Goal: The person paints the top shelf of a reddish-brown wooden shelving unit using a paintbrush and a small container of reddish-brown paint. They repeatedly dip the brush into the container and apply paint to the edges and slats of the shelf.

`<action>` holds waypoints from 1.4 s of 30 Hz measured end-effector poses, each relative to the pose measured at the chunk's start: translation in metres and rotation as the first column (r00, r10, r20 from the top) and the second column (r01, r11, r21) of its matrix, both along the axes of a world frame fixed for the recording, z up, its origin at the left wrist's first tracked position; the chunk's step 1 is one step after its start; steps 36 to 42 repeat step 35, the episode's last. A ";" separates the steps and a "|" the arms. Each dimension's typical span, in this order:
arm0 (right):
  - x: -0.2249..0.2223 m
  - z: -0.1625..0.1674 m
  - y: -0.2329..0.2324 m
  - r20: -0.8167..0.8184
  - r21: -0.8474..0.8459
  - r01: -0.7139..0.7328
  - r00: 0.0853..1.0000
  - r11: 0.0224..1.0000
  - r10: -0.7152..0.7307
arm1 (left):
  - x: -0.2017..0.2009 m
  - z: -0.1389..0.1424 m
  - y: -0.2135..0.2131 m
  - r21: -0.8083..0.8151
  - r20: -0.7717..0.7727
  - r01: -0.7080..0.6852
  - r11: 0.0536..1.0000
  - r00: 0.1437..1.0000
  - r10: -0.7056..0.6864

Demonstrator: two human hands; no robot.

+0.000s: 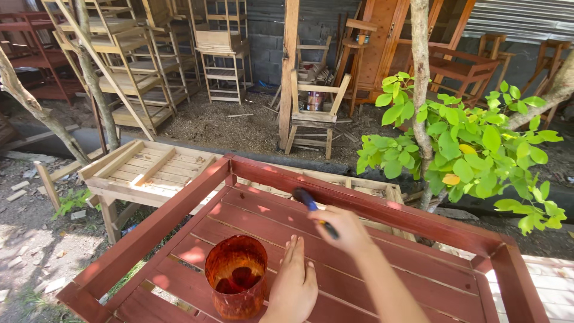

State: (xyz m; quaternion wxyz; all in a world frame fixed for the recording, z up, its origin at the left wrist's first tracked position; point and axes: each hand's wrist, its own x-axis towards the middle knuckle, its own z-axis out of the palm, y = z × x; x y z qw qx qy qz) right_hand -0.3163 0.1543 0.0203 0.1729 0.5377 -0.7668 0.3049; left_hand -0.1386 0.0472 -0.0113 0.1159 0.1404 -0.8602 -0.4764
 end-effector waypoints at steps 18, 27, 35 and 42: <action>0.051 0.024 0.159 0.010 0.117 0.358 0.932 0.926 -0.362 | -0.017 0.026 0.021 -0.012 0.024 0.190 0.982 0.982 -0.190; 0.022 0.013 0.031 -0.075 0.242 0.217 0.976 0.946 -0.204 | -0.024 0.018 0.011 -0.007 0.000 0.144 0.990 0.990 -0.144; 0.044 0.024 0.134 0.146 0.014 0.382 0.913 0.924 -0.380 | -0.028 0.028 0.016 0.005 0.016 0.170 0.986 0.985 -0.170; 0.044 0.024 0.134 0.146 0.014 0.382 0.913 0.924 -0.380 | -0.028 0.028 0.016 0.005 0.016 0.170 0.986 0.985 -0.170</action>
